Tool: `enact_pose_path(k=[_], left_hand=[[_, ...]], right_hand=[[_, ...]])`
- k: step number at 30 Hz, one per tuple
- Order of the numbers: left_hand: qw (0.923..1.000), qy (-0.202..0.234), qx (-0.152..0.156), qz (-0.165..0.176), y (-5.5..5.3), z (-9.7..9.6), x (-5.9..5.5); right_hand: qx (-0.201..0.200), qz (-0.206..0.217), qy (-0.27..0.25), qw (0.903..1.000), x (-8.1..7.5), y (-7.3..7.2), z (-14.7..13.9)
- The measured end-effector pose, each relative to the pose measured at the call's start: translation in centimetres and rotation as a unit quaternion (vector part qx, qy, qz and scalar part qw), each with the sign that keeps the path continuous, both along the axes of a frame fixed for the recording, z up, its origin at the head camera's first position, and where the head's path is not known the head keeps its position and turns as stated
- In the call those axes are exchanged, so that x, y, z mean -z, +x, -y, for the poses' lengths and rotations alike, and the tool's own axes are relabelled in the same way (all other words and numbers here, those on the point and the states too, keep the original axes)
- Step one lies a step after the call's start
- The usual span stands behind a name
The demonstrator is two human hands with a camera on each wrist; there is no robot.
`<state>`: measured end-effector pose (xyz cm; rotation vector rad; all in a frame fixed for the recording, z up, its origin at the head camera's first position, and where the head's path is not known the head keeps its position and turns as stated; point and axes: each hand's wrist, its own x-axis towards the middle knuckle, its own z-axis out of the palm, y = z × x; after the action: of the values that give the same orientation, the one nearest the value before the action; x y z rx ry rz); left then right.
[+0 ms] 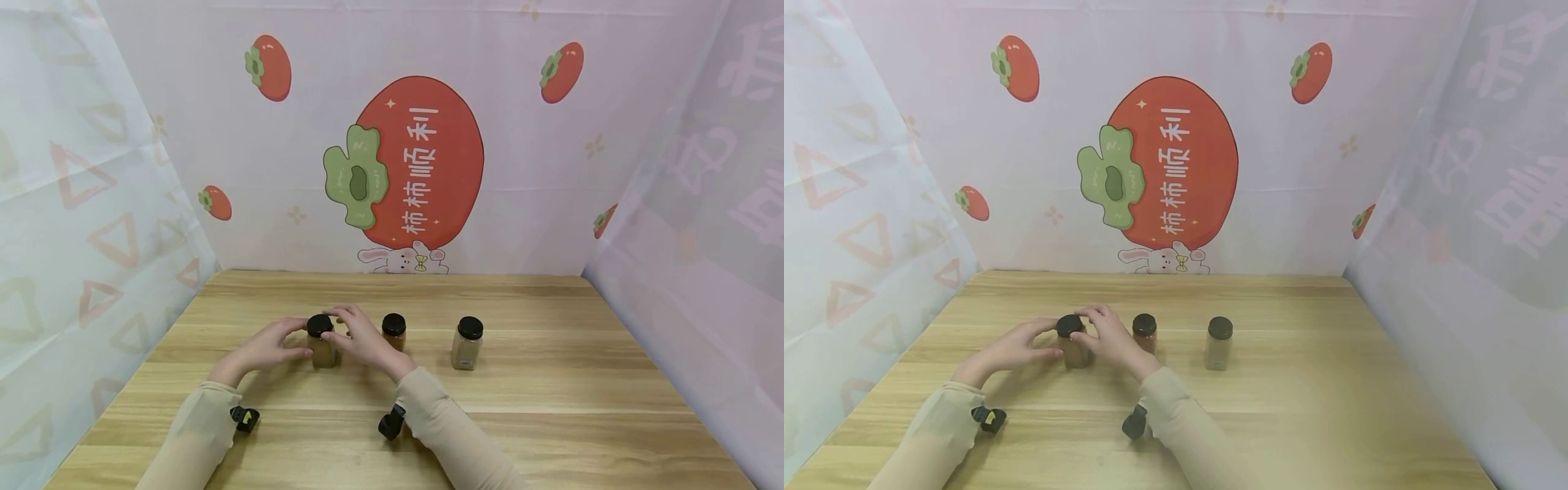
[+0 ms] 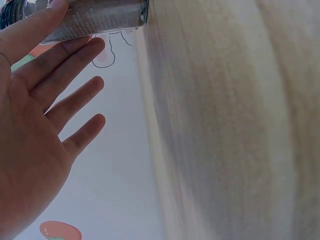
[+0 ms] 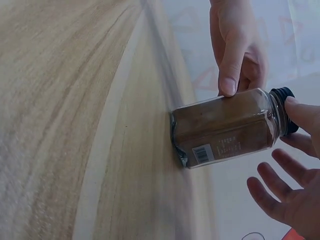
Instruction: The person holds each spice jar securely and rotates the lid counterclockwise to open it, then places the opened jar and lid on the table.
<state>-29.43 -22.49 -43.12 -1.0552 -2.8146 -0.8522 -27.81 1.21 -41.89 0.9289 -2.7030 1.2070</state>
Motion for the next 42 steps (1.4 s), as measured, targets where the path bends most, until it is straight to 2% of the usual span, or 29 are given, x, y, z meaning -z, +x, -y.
enact_pose_path(k=[13, 19, 36, 42], left_hand=[[1.0, 0.007, -0.001, 0.006, 0.0, 0.1, 0.2], [1.0, 0.005, -0.001, 0.004, 0.0, 0.1, 0.2], [0.9999, 0.003, 0.008, -0.007, 0.0, 0.0, 0.1], [0.9999, 0.007, 0.006, -0.006, 0.1, 0.0, 0.1]], right_hand=[[0.098, -0.035, -0.041, 0.9938, 0.2, 1.8, 0.7], [0.133, -0.028, -0.065, 0.9886, 0.2, 2.6, 1.2], [0.162, -0.055, -0.067, 0.983, 0.4, 2.6, 2.1], [0.15, -0.049, -0.076, 0.9846, 0.3, 2.5, 2.1]])
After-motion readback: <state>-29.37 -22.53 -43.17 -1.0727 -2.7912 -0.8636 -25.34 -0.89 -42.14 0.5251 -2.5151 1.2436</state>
